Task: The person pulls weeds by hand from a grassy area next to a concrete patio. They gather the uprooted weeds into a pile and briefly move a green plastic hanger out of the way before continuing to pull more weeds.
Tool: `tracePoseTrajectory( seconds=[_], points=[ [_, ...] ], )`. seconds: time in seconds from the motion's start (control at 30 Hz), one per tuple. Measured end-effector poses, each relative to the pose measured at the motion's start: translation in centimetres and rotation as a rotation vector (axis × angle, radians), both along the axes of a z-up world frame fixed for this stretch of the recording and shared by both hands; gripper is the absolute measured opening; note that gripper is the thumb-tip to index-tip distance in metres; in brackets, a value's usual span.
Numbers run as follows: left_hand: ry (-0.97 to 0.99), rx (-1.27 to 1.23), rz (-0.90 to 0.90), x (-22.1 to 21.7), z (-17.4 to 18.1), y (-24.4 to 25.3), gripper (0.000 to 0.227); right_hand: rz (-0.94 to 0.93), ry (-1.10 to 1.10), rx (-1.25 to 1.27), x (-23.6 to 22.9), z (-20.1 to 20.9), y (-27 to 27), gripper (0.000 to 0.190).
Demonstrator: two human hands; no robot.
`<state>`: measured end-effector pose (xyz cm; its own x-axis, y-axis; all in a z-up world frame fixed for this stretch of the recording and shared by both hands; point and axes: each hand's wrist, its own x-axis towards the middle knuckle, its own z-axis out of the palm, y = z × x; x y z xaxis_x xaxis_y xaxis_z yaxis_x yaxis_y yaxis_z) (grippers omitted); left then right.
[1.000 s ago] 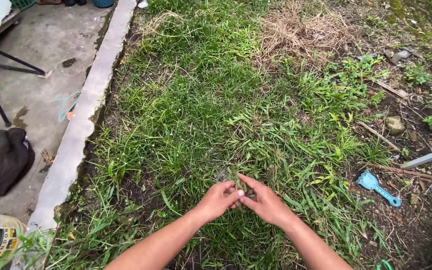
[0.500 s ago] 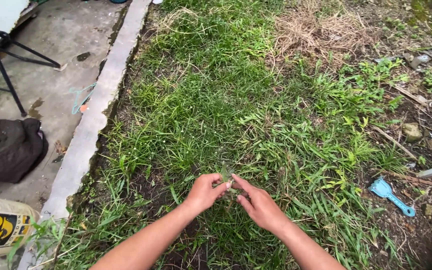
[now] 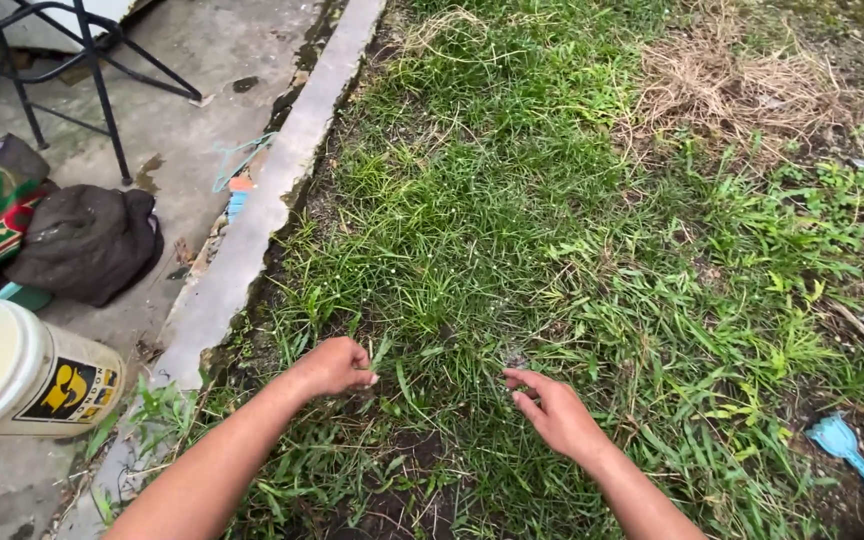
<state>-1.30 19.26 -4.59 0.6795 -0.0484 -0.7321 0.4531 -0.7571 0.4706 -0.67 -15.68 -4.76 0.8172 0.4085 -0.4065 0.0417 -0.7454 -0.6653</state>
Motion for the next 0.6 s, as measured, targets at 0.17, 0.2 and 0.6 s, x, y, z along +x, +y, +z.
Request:
tracePoseTrajectory(
  seconds=[0.17, 0.2, 0.6],
  points=[
    [0.049, 0.164, -0.109, -0.2, -0.3, 0.2, 0.020, -0.107, 0.057, -0.093, 0.6, 0.8, -1.1, 0.045],
    [0.094, 0.262, -0.169, -0.2, 0.9, -0.4, 0.039, -0.155, 0.081, -0.162, 0.6, 1.3, -1.4, 0.045],
    [-0.444, 0.221, -0.370, 1.6, -4.6, -5.4, 0.044, -0.484, -0.083, -0.396, -0.4, -5.1, -15.7, 0.051]
  ],
)
